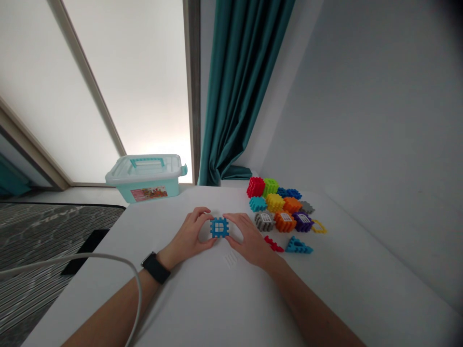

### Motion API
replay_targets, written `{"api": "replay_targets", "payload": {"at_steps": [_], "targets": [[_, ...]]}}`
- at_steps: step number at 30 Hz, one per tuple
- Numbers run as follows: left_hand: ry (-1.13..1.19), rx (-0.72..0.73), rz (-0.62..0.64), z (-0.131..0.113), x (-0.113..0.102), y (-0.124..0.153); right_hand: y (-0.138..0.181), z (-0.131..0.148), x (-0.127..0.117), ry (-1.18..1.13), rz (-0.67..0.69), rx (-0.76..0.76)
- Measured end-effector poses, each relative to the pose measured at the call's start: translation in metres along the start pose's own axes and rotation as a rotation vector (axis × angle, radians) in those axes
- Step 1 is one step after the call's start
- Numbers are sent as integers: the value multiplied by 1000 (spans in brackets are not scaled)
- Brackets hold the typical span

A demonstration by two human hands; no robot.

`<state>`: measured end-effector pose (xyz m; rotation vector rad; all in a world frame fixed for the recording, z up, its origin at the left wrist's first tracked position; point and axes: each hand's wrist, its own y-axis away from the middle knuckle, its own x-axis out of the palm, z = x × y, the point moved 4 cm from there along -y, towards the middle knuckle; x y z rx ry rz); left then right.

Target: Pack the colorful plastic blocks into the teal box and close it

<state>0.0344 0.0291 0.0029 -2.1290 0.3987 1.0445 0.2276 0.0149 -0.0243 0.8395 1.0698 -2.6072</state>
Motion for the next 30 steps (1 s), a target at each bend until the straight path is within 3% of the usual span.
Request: {"api": "replay_targets", "payload": {"at_steps": [8, 14, 22, 30], "targets": [[3, 0, 11, 1, 0, 1, -2, 5, -1, -21, 17, 14], [37, -30, -72, 1, -3, -1, -1, 2, -1, -29, -28, 27], [29, -51, -50, 2, -1, -1, 0, 1, 4, -55, -45, 68], [8, -124, -130, 16, -5, 0, 2, 0, 7, -59, -30, 71]]}}
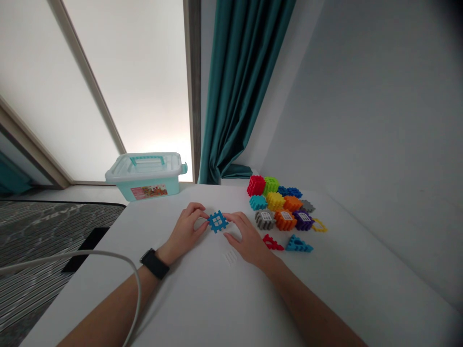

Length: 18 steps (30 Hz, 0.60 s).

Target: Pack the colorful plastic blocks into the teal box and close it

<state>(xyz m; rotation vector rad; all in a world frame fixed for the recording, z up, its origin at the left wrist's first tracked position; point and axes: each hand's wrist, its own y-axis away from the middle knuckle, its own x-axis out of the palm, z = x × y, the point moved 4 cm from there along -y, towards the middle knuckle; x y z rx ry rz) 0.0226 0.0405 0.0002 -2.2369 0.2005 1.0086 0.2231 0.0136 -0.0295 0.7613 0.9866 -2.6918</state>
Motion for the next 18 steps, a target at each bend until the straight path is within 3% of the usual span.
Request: {"api": "replay_targets", "payload": {"at_steps": [18], "targets": [[-64, 65, 114, -7, 1, 0, 0, -1, 2, -37, 67, -16]]}}
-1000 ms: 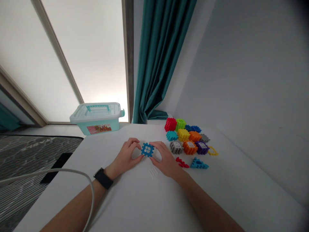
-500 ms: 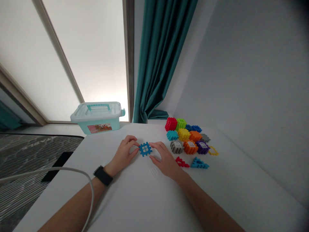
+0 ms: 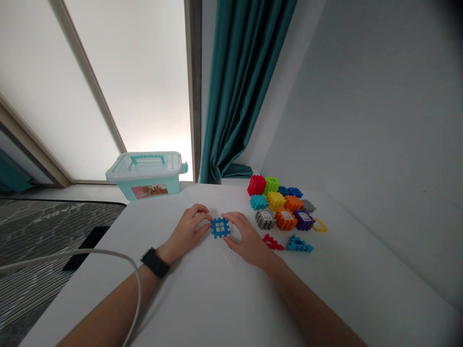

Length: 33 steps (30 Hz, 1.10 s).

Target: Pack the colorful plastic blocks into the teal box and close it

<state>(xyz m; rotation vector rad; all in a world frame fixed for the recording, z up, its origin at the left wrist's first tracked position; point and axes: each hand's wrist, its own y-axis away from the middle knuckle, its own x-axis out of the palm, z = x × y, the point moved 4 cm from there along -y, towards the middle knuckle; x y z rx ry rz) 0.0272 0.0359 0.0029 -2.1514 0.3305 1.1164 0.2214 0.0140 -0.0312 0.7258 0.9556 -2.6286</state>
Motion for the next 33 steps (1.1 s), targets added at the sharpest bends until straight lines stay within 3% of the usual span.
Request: {"api": "replay_targets", "payload": {"at_steps": [8, 33], "targets": [[11, 44, 62, -7, 2, 1, -2, 1, -3, -43, -45, 13], [-32, 83, 7, -9, 3, 1, -1, 2, -3, 13, -37, 18]]}}
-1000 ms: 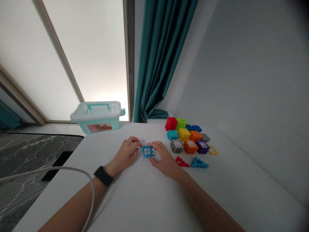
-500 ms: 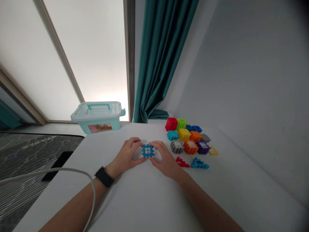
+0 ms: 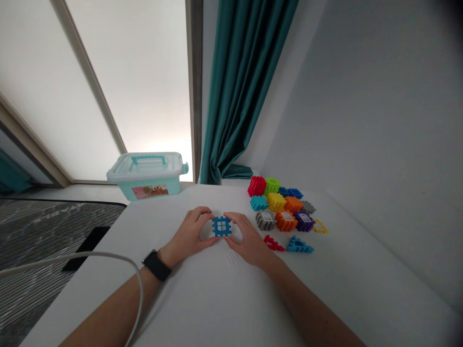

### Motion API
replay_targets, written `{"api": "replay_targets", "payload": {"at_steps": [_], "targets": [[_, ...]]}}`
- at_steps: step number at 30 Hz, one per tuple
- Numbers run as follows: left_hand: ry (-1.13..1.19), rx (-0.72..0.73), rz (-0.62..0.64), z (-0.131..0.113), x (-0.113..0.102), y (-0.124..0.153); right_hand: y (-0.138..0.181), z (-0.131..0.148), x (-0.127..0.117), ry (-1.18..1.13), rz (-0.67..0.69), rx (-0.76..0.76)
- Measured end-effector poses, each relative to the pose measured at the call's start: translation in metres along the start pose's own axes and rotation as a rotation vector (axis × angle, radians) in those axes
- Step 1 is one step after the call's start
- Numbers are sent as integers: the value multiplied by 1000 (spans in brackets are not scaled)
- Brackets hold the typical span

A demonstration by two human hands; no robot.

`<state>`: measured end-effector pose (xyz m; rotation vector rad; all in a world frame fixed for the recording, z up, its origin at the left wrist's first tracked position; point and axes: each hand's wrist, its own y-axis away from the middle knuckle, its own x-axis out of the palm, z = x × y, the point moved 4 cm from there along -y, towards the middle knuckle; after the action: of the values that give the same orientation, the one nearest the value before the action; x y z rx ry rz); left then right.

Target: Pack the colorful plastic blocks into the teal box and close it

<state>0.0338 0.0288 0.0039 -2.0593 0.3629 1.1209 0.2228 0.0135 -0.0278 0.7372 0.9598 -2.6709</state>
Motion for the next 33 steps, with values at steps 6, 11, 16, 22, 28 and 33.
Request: {"api": "replay_targets", "payload": {"at_steps": [6, 11, 16, 22, 28, 33], "targets": [[-12, 7, -3, -1, -1, 0, 0, 2, -1, 24, -8, -21], [-17, 15, -7, -2, -3, -1, 0, 1, -2, 46, -31, -38], [-8, 7, -42, -4, -7, -1, -1, 3, -6, 80, -63, -64], [-13, 14, -59, -5, -9, -1, 0, 7, -8, 98, -64, -72], [-6, 49, -46, -12, -11, -9, -1, 13, -22, 127, -47, -83], [30, 88, -23, -28, -9, -23, 5, 19, -44, 165, -45, -93]]}}
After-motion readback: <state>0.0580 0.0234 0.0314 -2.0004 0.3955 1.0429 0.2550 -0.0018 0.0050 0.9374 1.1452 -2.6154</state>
